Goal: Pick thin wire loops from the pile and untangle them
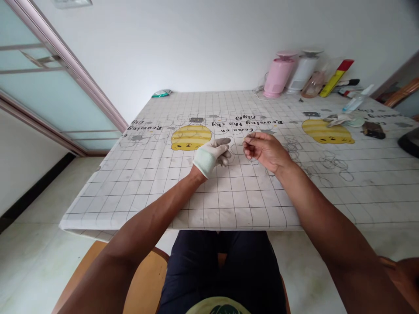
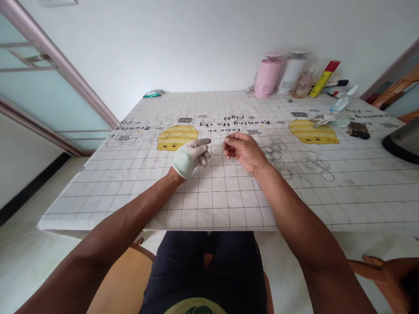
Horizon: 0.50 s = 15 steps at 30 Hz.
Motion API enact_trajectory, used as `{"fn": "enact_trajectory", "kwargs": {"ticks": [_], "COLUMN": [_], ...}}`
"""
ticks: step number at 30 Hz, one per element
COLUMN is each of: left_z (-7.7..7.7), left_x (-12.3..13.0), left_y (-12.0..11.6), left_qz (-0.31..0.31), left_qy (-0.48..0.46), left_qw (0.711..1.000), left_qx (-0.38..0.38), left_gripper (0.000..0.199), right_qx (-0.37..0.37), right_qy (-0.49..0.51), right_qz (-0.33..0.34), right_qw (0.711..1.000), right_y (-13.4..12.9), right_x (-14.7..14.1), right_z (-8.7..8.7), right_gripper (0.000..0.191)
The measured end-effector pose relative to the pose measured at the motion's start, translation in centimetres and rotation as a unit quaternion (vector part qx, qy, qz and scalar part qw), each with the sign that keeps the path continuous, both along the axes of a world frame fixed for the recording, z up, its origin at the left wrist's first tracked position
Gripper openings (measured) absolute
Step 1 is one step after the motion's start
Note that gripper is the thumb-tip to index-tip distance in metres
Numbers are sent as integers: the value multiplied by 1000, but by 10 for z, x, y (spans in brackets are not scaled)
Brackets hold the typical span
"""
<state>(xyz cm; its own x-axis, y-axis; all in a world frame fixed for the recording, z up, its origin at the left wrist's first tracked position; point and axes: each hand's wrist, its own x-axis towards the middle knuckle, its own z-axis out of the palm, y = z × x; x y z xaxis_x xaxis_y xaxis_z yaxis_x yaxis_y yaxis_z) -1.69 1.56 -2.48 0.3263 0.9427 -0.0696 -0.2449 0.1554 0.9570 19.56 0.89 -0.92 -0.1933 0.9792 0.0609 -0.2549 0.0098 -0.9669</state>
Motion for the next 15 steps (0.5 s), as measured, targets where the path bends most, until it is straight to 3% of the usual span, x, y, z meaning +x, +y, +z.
{"fn": "enact_trajectory", "kwargs": {"ticks": [10, 15], "left_z": [-11, -11], "left_x": [-7, -5], "left_y": [8, 9], "left_qz": [-137, -133], "left_qy": [-70, -56], "left_qw": [988, 989], "left_qx": [8, 23], "left_gripper": [64, 52], "right_qx": [-74, -24], "right_qy": [20, -92], "right_qz": [76, 40], "right_qw": [994, 995], "right_y": [2, 3], "right_x": [-11, -6], "right_z": [-7, -8], "right_gripper": [29, 28]}}
